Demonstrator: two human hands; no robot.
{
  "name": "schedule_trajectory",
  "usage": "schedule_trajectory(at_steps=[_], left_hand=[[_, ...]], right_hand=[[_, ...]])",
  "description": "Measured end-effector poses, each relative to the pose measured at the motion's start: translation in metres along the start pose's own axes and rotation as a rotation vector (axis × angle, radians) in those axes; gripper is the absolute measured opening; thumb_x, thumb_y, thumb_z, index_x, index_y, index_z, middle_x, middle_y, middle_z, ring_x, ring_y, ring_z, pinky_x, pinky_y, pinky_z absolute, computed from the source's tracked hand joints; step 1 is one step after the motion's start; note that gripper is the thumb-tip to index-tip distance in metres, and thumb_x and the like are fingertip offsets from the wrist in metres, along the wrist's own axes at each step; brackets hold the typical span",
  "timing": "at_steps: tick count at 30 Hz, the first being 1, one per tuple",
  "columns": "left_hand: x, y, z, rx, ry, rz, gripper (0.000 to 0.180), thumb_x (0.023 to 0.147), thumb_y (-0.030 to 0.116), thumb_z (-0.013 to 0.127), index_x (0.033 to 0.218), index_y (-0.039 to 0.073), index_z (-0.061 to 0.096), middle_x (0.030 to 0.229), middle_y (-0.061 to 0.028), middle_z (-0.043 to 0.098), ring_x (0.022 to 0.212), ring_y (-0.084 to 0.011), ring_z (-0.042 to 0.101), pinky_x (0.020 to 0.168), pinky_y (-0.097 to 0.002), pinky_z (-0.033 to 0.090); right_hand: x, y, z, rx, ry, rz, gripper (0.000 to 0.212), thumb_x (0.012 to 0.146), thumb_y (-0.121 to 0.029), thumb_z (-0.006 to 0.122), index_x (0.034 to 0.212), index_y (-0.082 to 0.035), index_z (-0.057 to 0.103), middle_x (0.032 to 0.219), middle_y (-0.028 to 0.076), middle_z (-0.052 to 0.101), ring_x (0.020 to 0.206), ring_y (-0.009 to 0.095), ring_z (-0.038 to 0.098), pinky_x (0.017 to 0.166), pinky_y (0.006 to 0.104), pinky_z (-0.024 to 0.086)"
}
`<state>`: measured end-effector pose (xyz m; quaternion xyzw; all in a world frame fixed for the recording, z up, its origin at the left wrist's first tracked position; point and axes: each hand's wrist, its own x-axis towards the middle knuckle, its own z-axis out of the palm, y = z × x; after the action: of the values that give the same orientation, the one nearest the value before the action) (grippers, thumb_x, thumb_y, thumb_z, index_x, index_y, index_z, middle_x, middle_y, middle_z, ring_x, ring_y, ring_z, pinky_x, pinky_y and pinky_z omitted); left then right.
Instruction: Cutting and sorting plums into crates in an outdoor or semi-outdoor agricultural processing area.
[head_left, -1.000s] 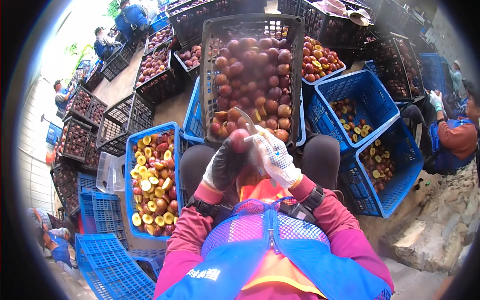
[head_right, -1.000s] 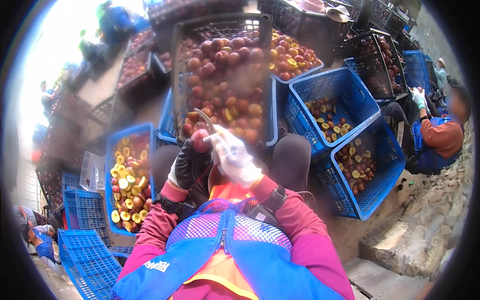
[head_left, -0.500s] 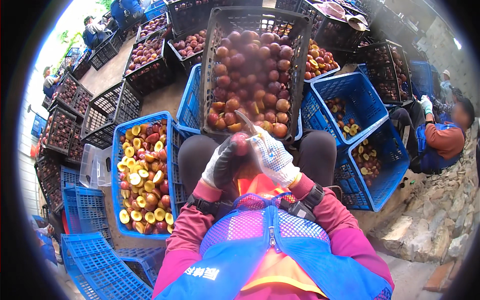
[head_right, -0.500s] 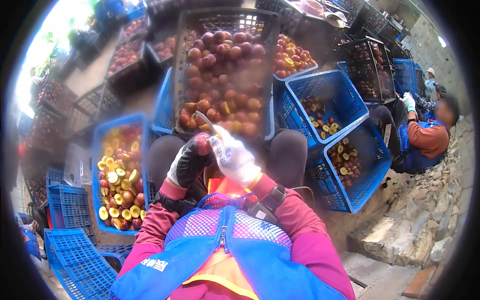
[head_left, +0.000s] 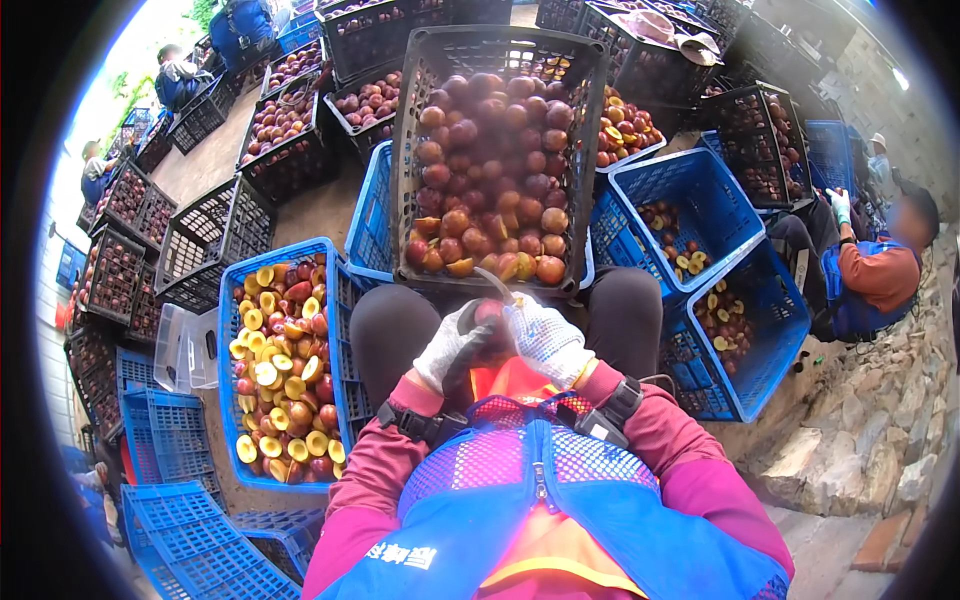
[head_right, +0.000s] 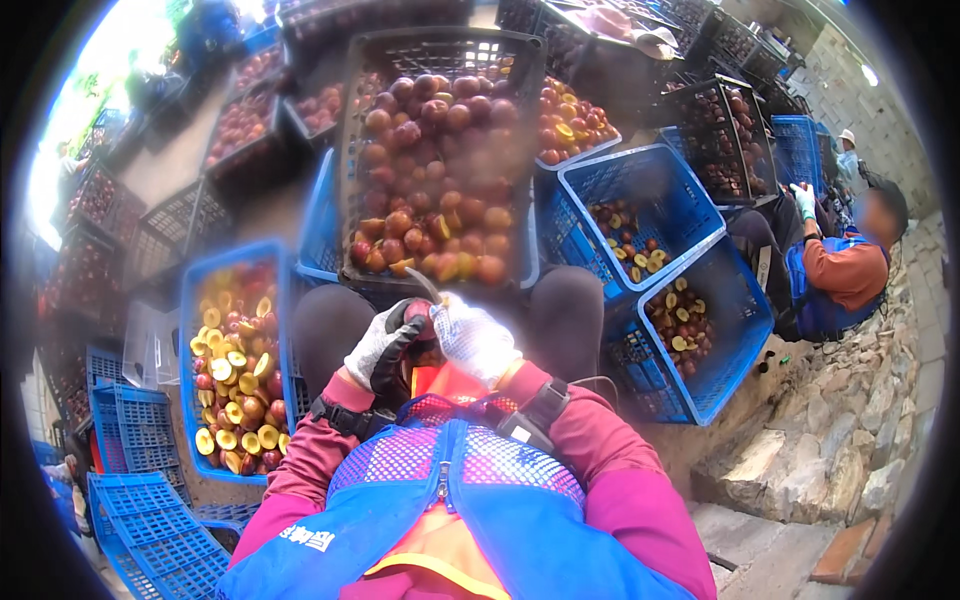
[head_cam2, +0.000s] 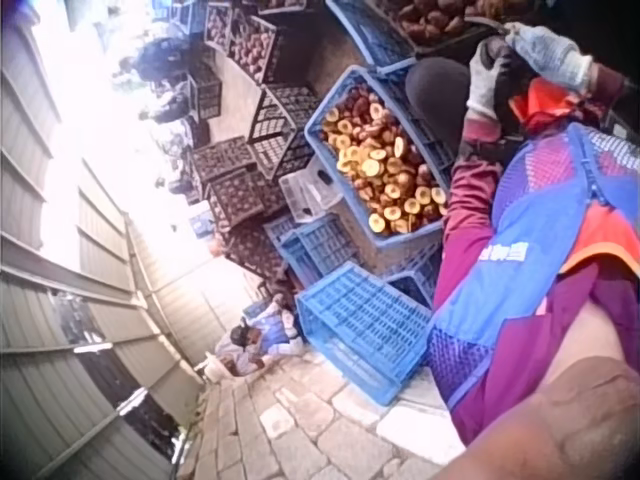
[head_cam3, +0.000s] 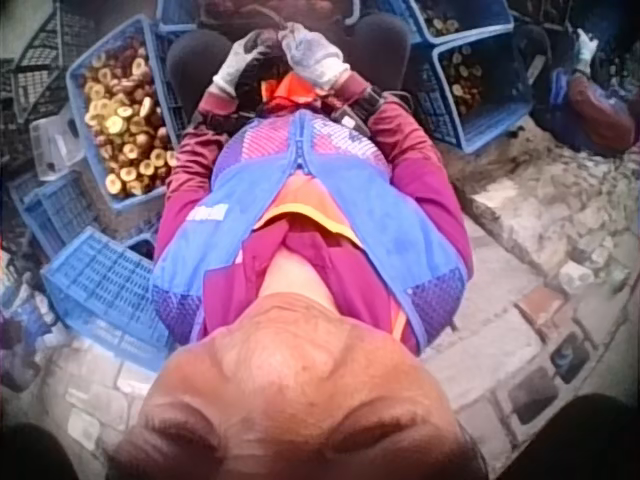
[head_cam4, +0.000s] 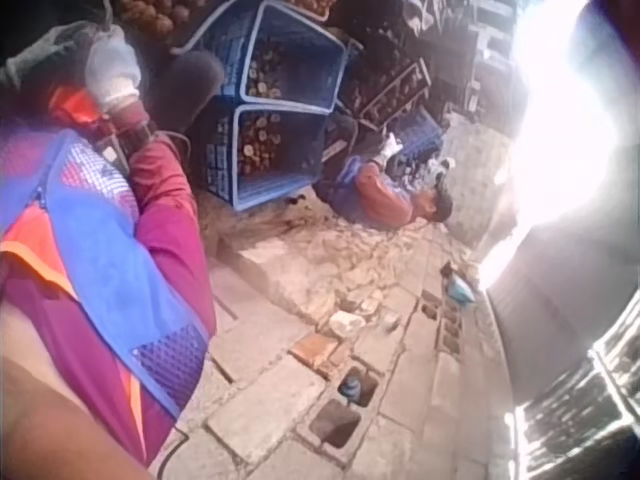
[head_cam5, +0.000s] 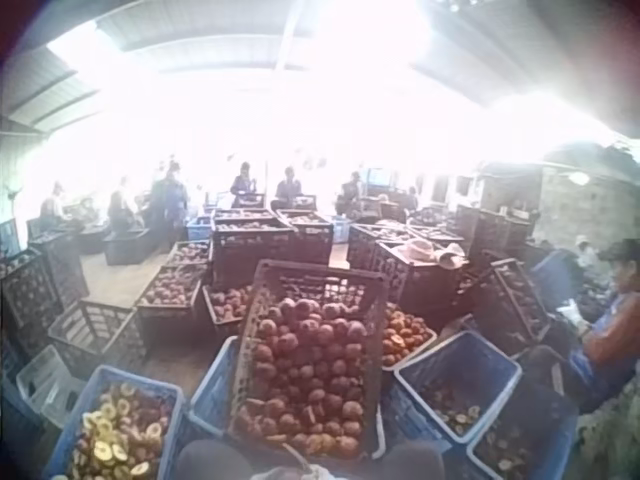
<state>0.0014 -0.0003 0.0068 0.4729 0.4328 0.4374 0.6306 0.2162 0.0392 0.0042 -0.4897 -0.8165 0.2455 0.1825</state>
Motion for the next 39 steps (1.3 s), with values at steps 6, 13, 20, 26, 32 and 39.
schedule_trajectory(at_steps=[6,13,20,26,32,39], left_hand=[[-0.001,-0.015,0.016,0.800,0.339,0.305,0.069,0.095,0.021,0.091,0.150,-0.005,0.059,0.140,-0.0205,0.074,0.128,-0.0302,0.072,0.112,-0.0418,0.057],[-0.013,0.055,0.009,-0.644,0.090,0.108,0.050,0.110,0.017,0.072,0.157,0.005,0.057,0.147,-0.0148,0.067,0.131,-0.0314,0.070,0.113,-0.0506,0.060],[-0.009,-0.004,-0.023,-1.176,-0.161,0.100,0.054,0.116,0.032,0.063,0.160,0.001,0.054,0.155,-0.0206,0.065,0.143,-0.0376,0.064,0.126,-0.0582,0.050],[-0.006,-0.020,-0.018,-1.159,-0.070,0.066,0.050,0.117,0.026,0.060,0.159,-0.001,0.054,0.156,-0.0207,0.063,0.144,-0.0376,0.063,0.125,-0.0577,0.051],[-0.004,-0.017,-0.013,-1.094,0.018,0.034,0.050,0.115,0.027,0.064,0.156,0.001,0.056,0.151,-0.0207,0.066,0.139,-0.0384,0.066,0.122,-0.0575,0.053],[-0.015,0.034,0.019,-0.562,0.136,0.022,0.054,0.109,0.034,0.078,0.151,0.004,0.061,0.136,-0.0092,0.072,0.125,-0.0218,0.070,0.108,-0.0385,0.059]], right_hand=[[-0.013,-0.009,-0.024,-0.228,-0.096,0.140,0.025,0.113,-0.036,0.060,0.128,-0.017,0.066,0.084,0.021,0.077,0.073,0.045,0.076,0.065,0.0586,0.059],[-0.020,-0.004,-0.029,-0.027,0.248,-0.222,0.032,0.110,-0.032,0.068,0.136,-0.012,0.071,0.087,0.016,0.078,0.068,0.036,0.075,0.062,0.0511,0.059],[-0.026,-0.019,-0.031,-0.045,0.329,-0.393,0.029,0.111,-0.034,0.068,0.130,-0.013,0.073,0.082,0.011,0.073,0.060,0.031,0.069,0.054,0.0455,0.055],[-0.030,-0.012,-0.021,-0.067,0.285,-0.368,0.029,0.111,-0.034,0.068,0.130,-0.012,0.071,0.076,0.010,0.070,0.057,0.031,0.068,0.051,0.0464,0.054],[-0.032,-0.016,-0.021,-0.037,0.238,-0.319,0.026,0.110,-0.033,0.068,0.126,-0.013,0.072,0.077,0.010,0.069,0.058,0.030,0.068,0.052,0.0462,0.053],[-0.028,-0.017,-0.014,-0.174,0.170,-0.352,0.017,0.109,-0.030,0.067,0.115,-0.015,0.071,0.084,0.010,0.070,0.064,0.030,0.069,0.056,0.0453,0.054]])
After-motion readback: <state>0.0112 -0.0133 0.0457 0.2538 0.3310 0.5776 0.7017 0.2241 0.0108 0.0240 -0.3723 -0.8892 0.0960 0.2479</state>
